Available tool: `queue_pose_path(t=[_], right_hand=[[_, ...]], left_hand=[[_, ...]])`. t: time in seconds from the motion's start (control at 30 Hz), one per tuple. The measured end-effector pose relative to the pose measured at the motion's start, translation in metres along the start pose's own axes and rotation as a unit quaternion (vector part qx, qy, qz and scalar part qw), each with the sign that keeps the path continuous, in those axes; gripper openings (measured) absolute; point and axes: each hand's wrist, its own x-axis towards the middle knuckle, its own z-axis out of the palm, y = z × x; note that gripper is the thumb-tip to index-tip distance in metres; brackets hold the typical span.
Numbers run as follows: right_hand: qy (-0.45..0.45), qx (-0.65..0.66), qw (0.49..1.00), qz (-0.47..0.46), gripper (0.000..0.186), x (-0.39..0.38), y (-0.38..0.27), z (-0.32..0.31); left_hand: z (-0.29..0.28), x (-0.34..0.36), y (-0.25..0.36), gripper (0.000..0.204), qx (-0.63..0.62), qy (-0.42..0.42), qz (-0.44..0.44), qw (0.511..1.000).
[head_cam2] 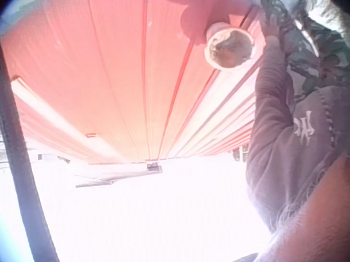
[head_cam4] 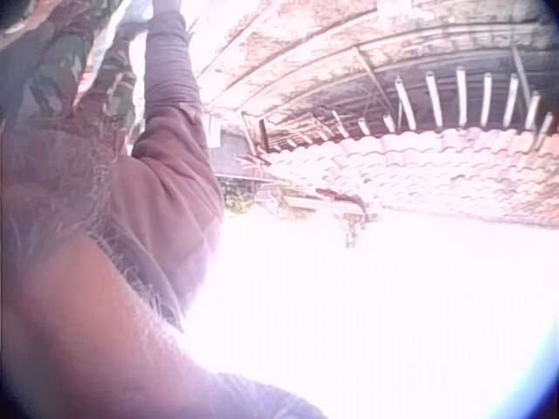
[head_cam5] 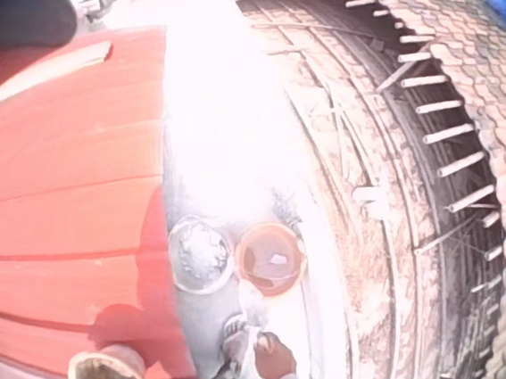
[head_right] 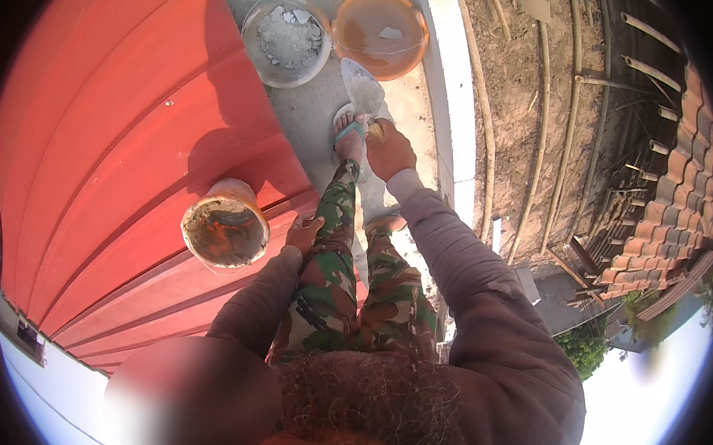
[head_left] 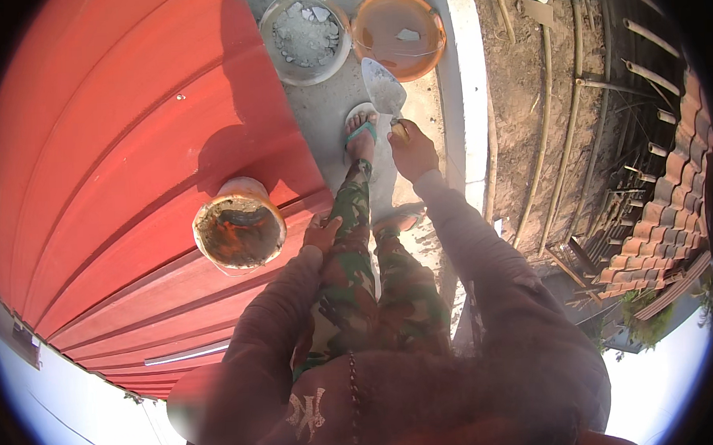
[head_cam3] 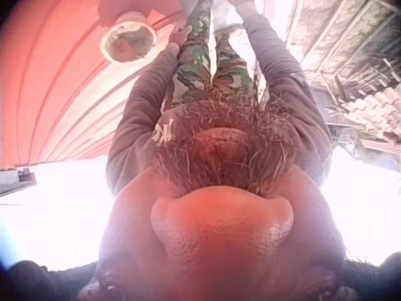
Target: The person applies cement onto a white roof ledge from a bucket using a trowel and then picks up a wooden pole.
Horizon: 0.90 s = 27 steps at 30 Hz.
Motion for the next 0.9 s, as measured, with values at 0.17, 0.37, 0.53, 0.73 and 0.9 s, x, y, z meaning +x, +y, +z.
queue_pose_path(t=[0.17,0.37,0.53,0.73,0.9], right_hand=[[0.046,-0.217,0.975,-0.018,0.045,0.098,-0.001,-0.045],[0.002,-0.234,0.972,-0.032,0.041,0.239,0.007,-0.022],[-0.059,-0.058,0.993,0.084,0.036,0.237,0.019,0.0],[0.014,0.084,0.991,0.1,0.032,0.214,0.033,-0.016],[-0.046,0.141,0.979,0.142,0.03,0.153,0.021,-0.032]], left_hand=[[-0.054,-0.048,-0.09,0.072,-0.261,-0.003,0.02,0.965],[-0.105,-0.092,-0.118,0.084,-0.401,-0.033,0.047,0.914],[-0.131,-0.09,-0.116,0.084,-0.583,-0.069,0.062,0.807],[-0.152,-0.069,-0.098,0.059,-0.665,0.07,0.052,0.742],[-0.142,-0.054,-0.095,0.045,-0.736,0.105,0.047,0.667]])
